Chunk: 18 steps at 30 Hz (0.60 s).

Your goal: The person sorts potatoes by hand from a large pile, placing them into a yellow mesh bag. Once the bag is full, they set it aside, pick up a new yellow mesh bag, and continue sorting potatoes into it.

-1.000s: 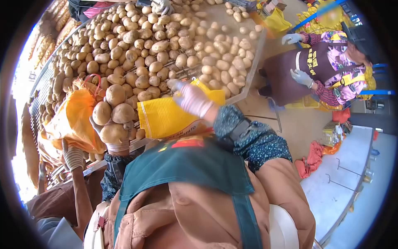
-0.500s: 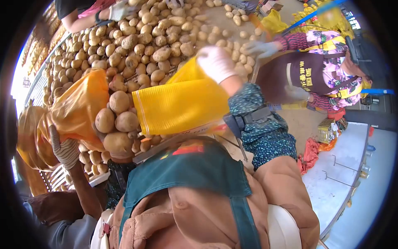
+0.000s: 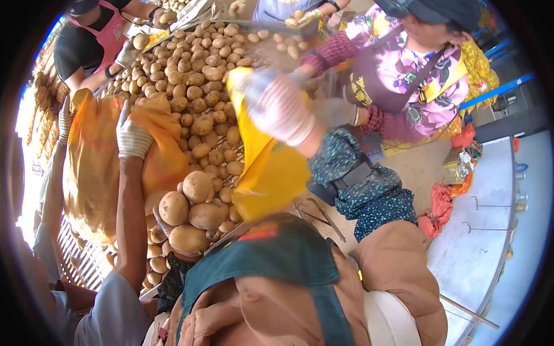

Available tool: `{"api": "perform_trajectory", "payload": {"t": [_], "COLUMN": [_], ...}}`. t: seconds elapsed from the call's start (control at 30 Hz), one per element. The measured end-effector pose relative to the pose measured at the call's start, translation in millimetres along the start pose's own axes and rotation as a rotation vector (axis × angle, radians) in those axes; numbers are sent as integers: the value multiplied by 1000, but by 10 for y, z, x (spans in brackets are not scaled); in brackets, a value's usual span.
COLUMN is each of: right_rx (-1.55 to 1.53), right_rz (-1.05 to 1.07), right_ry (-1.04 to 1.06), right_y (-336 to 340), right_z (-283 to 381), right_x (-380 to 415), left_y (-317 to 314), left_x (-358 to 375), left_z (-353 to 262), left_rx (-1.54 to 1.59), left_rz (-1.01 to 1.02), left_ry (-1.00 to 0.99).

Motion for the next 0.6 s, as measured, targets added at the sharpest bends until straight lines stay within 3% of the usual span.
{"api": "perform_trajectory", "payload": {"t": [0.03, 0.17, 0.2, 0.27, 0.37, 0.4, 0.47, 0.53, 0.57, 0.6], "right_rx": [-19, 5, -59, -184, -494, -642, -915, -743, -656, -724], "right_rz": [89, 800, 820, 850, 877, 776, 549, 457, 410, 463], "right_ry": [70, 414, 425, 458, 23, -156, -508, -621, -677, -742], "right_y": [-83, -990, -1041, -1073, -877, -758, -576, -489, -442, -451], "right_z": [197, 782, 891, 1130, 1108, 986, 679, 320, 144, 83], "right_x": [134, 1324, 1552, 1830, 1790, 1761, 1778, 1746, 1724, 1678], "left_y": [9, 25, -4, 76, 224, 308, 85, 138, 325, 342], "left_x": [-80, -322, -398, -331, -43, 134, 585, 1110, 1396, 1703], "left_z": [-152, -626, -710, -788, -763, -747, -626, -244, -158, 136], "left_rx": [-81, -351, -412, -494, -449, -421, -1888, -3359, -3382, -3609], "left_rz": [10, -93, -257, -202, -135, -107, 5, 194, 346, 871], "left_ry": [-53, -249, -304, -324, -239, -205, -408, -531, -545, -816]}}
Point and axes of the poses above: each hand's wrist, its own x-axis away from the middle knuckle, its own y-axis out of the back of the hand, z = x × y, the point moved 8 cm from there along -x, towards the middle knuckle
